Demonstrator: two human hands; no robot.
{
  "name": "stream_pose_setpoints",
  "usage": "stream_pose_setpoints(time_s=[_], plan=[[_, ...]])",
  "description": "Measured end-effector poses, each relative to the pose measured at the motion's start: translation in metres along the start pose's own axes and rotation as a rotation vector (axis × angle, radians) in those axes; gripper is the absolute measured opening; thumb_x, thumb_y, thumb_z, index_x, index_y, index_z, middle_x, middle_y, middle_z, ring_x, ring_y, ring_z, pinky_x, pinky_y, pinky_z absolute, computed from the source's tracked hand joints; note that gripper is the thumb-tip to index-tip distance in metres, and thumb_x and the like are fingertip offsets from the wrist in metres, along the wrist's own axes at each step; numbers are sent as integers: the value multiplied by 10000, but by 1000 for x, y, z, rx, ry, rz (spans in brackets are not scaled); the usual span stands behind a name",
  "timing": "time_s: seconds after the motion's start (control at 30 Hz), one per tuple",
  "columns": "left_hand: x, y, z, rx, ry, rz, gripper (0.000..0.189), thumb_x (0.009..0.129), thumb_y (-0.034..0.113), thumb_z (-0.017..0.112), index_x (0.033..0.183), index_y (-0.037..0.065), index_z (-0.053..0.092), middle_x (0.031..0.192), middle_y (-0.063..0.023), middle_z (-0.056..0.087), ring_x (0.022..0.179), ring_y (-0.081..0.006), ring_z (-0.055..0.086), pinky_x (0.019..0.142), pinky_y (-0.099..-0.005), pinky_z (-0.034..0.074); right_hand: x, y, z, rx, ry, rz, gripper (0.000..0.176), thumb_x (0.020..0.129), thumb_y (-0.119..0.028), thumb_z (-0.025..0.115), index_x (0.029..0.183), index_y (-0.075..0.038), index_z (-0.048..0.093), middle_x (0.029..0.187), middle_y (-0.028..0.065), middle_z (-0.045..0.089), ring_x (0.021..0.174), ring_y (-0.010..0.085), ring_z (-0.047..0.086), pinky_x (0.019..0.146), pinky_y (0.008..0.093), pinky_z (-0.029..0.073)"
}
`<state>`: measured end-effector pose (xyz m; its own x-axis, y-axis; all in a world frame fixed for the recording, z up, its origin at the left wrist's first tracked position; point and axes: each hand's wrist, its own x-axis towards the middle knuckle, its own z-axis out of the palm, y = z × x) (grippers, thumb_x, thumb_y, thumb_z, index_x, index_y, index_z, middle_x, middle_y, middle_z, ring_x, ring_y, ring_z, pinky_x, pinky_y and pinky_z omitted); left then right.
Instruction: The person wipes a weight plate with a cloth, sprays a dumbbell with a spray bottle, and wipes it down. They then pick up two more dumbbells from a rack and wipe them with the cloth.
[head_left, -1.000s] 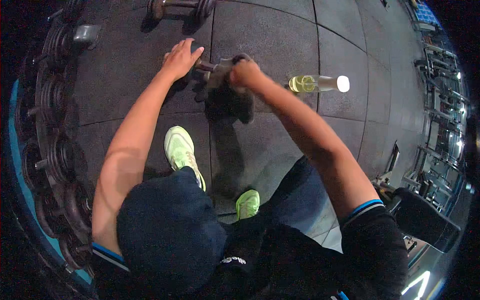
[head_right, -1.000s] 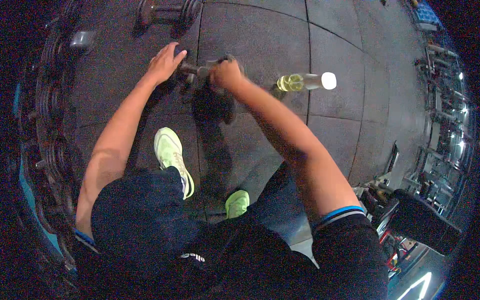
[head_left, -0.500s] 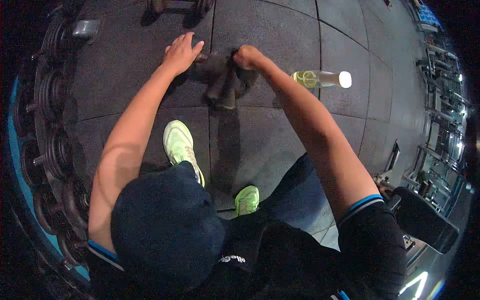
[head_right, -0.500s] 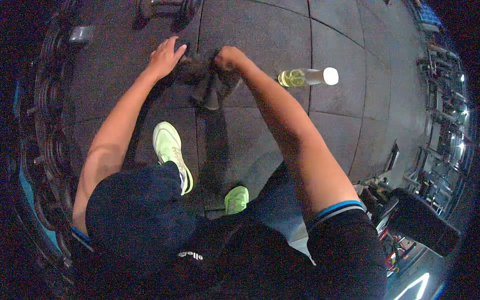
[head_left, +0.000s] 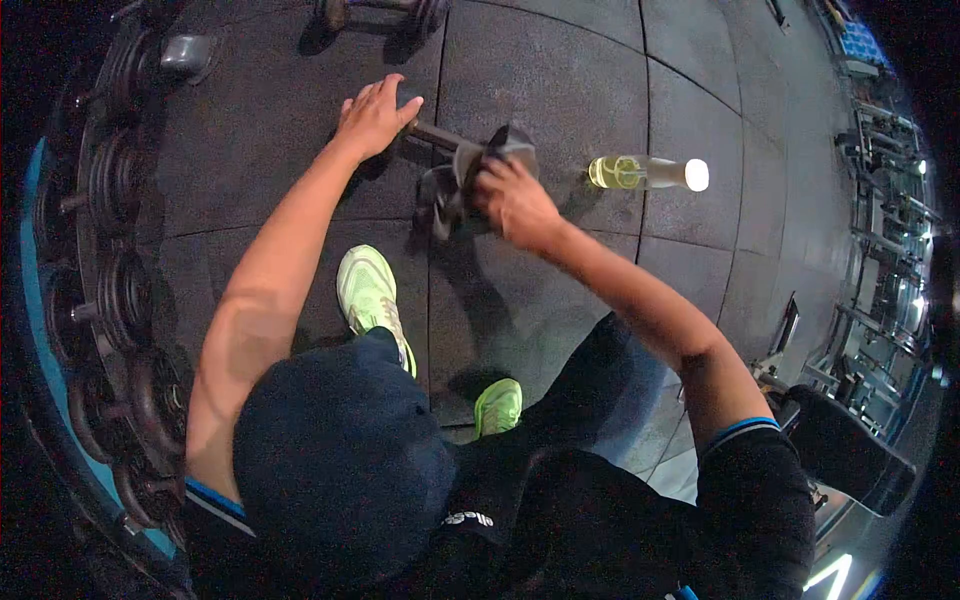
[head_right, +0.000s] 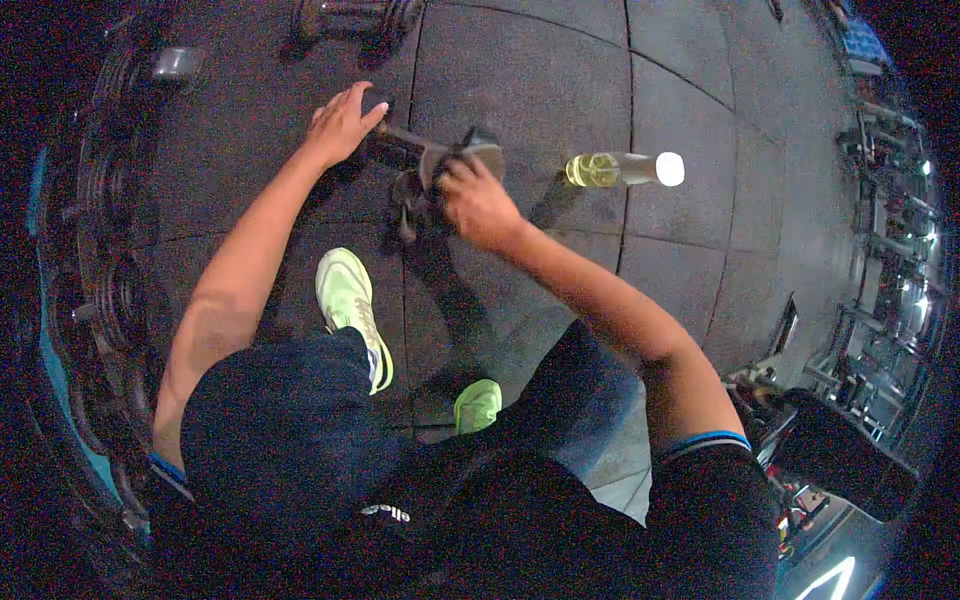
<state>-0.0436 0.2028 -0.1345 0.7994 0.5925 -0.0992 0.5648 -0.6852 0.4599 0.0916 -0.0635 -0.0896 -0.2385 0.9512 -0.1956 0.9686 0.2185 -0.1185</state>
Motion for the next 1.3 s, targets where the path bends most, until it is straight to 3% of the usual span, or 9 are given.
stream_pose_setpoints(time_s=[0.07, 0.27, 0.4, 0.47, 0.57, 0.77, 1.0, 1.17, 1.3], plan=[[3, 0, 5, -11, 2, -21, 661, 997, 566, 495, 1450, 88, 437, 1398, -205, 567, 1325, -398, 509, 1059, -569, 397, -25, -34, -5, -181, -415, -115, 306, 838, -267, 597, 1086, -139, 723, 1177, 99, 623, 1321, 344, 476, 1126, 543, 332], [7, -5, 17, -83, 15, -31, 673, 994, 575, 486, 1444, 77, 442, 1424, -190, 543, 1343, -386, 487, 1076, -591, 369, -76, -23, -28, 489, 180, 648, 423, 748, -40, 671, 1165, -110, 668, 1146, 172, 606, 1094, 405, 613, 978, 440, 505], [10, -9, 20, -112, 45, -4, 666, 998, 575, 478, 1433, 71, 453, 1408, -200, 547, 1324, -398, 499, 1066, -594, 383, -4, 38, -36, 301, 624, 651, 575, 741, -177, 753, 1282, -52, 600, 1330, 228, 541, 1217, 440, 538, 1038, 443, 467], [8, -12, 23, -125, 52, 7, 662, 1002, 569, 474, 1432, 66, 452, 1410, -201, 545, 1322, -401, 501, 1065, -593, 386, 33, 56, 2, 236, 543, 755, 525, 787, -300, 720, 1227, -24, 648, 1320, 240, 587, 1203, 428, 578, 1017, 459, 488], [2, -14, 22, -123, 79, 26, 660, 1009, 557, 472, 1439, 56, 442, 1418, -200, 539, 1322, -403, 501, 1063, -588, 390, 74, 83, 14, 541, -112, 883, 479, 814, -351, 686, 1149, -9, 692, 1207, 254, 660, 1136, 410, 642, 951, 495, 525], [-21, -15, 23, -162, 149, 115, 642, 1008, 488, 527, 1455, 43, 407, 1447, -201, 508, 1329, -408, 493, 1064, -564, 400, 103, 140, 50, 428, -220, 809, 389, 808, -266, 719, 1114, -30, 685, 1135, 253, 691, 1081, 411, 671, 906, 516, 543], [-78, -25, 16, -228, 59, 76, 662, 1020, 428, 521, 1521, 59, 293, 1503, -236, 425, 1393, -424, 411, 1127, -541, 340, 76, 109, 75, 291, 486, 969, 380, 841, -201, 670, 1185, -51, 608, 1065, 235, 702, 1021, 441, 674, 882, 507, 536], [-82, -18, 12, -226, 34, 39, 675, 1036, 422, 479, 1555, 61, 242, 1529, -251, 388, 1422, -427, 367, 1158, -519, 311, 104, 72, 42, 770, 749, 964, 444, 747, -194, 680, 1151, -13, 709, 1046, 260, 713, 1003, 425, 688, 913, 467, 546], [-66, -24, 11, -369, -7, 46, 633, 1067, 388, 395, 1582, 72, 205, 1577, -250, 332, 1467, -411, 311, 1213, -450, 244, 192, 42, 50, 1025, 570, 1144, 444, 815, -260, 565, 1097, 53, 704, 1103, 316, 678, 1068, 464, 659, 965, 493, 509]])
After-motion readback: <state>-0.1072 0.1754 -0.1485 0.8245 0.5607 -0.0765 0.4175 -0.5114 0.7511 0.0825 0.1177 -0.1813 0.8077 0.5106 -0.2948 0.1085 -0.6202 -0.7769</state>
